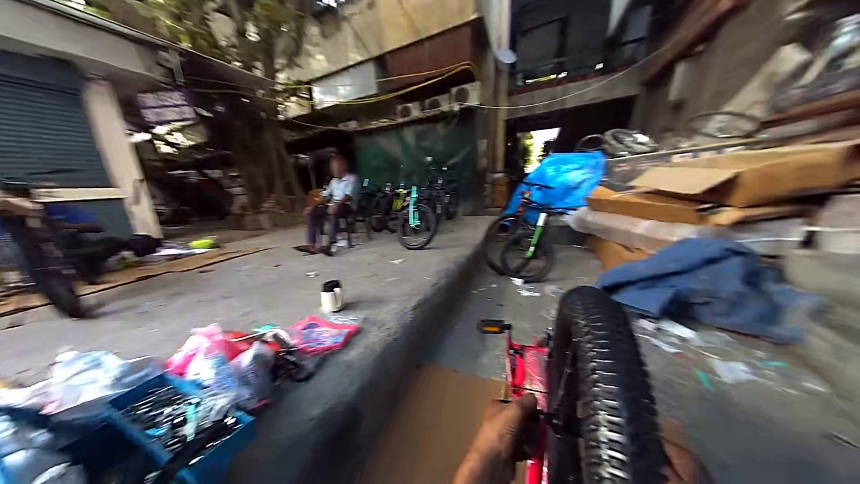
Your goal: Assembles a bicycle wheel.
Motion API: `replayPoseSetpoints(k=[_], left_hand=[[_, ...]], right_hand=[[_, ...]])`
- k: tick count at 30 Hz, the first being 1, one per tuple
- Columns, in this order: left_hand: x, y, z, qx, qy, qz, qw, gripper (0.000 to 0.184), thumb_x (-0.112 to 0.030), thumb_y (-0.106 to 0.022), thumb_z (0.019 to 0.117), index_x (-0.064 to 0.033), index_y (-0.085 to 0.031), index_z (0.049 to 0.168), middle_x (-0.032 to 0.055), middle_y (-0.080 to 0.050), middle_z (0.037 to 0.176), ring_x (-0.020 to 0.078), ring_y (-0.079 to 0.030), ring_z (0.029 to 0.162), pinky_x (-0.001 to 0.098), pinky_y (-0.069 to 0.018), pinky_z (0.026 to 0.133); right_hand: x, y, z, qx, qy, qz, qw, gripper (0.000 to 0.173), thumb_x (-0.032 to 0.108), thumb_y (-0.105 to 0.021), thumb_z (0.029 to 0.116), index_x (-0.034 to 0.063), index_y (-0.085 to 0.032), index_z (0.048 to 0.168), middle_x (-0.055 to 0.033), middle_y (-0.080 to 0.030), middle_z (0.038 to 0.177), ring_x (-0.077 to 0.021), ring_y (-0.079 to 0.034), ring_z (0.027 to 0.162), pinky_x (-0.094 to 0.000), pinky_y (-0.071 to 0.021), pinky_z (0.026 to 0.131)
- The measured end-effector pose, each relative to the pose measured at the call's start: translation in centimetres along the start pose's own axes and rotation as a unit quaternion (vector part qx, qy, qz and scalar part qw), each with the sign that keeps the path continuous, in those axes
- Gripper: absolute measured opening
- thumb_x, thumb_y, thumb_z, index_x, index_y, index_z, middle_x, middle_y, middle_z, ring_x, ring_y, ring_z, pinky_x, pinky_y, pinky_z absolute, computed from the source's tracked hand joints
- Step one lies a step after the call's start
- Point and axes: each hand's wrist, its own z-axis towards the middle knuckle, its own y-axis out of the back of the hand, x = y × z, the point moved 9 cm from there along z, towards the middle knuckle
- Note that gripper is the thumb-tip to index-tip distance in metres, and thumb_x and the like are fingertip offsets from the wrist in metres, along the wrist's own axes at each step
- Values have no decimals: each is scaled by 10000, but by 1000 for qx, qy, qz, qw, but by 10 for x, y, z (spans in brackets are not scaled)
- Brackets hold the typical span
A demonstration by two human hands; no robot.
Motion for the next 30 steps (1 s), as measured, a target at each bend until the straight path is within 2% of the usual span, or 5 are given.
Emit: replayPoseSetpoints(k=[5, 10, 14, 22, 30], left_hand=[[5, 5, 5, -7, 15, -78, 997, 344, -257, -515, 1054, -71, -582, 773, 10, -546, 594, 83, -483, 460, 234, -413, 438], [22, 18, 5, 30, 24, -100, 994, 256, -199, -419, 1053, -94, -550, 861, 5, -541, 646, 96, -492, 502, 234, -423, 466], [29, 13, -5, 41, 43, -99, 993, 595, -423, -180, 1096, -89, -603, 844, 22, -594, 638, 96, -492, 478, 221, -366, 434], [2, 5, -2, -22, -132, 165, 977, 423, -342, -406, 1109, -1, -646, 1038, 48, -586, 738, 134, -558, 600, 337, -506, 571], [3, 3, 0, -86, -218, 129, 964, 387, -262, -465, 1091, -20, -622, 833, 27, -549, 673, 114, -541, 600, 329, -501, 615]], right_hand=[[-21, 2, 11, -5, 72, -28, 997, 431, 286, -404, 1071, 0, -668, 885, -34, -582, 725, -126, -564, 680, -414, -492, 679], [-19, -1, 8, 4, 50, 9, 999, 407, 277, -388, 1073, 45, -635, 847, 35, -525, 682, -54, -509, 615, -316, -459, 614], [-17, -4, 7, 27, 18, 66, 997, 371, 227, -351, 1079, 115, -574, 805, 102, -482, 615, -7, -462, 518, -230, -442, 538], [-22, -8, 19, 26, -3, 35, 999, 440, 358, -441, 1057, 112, -555, 710, 77, -474, 593, -37, -471, 534, -303, -437, 554], [-17, -9, 6, 83, 84, 90, 989, 281, 189, -465, 1031, -27, -519, 1202, -57, -578, 990, -108, -615, 832, -346, -553, 747]])
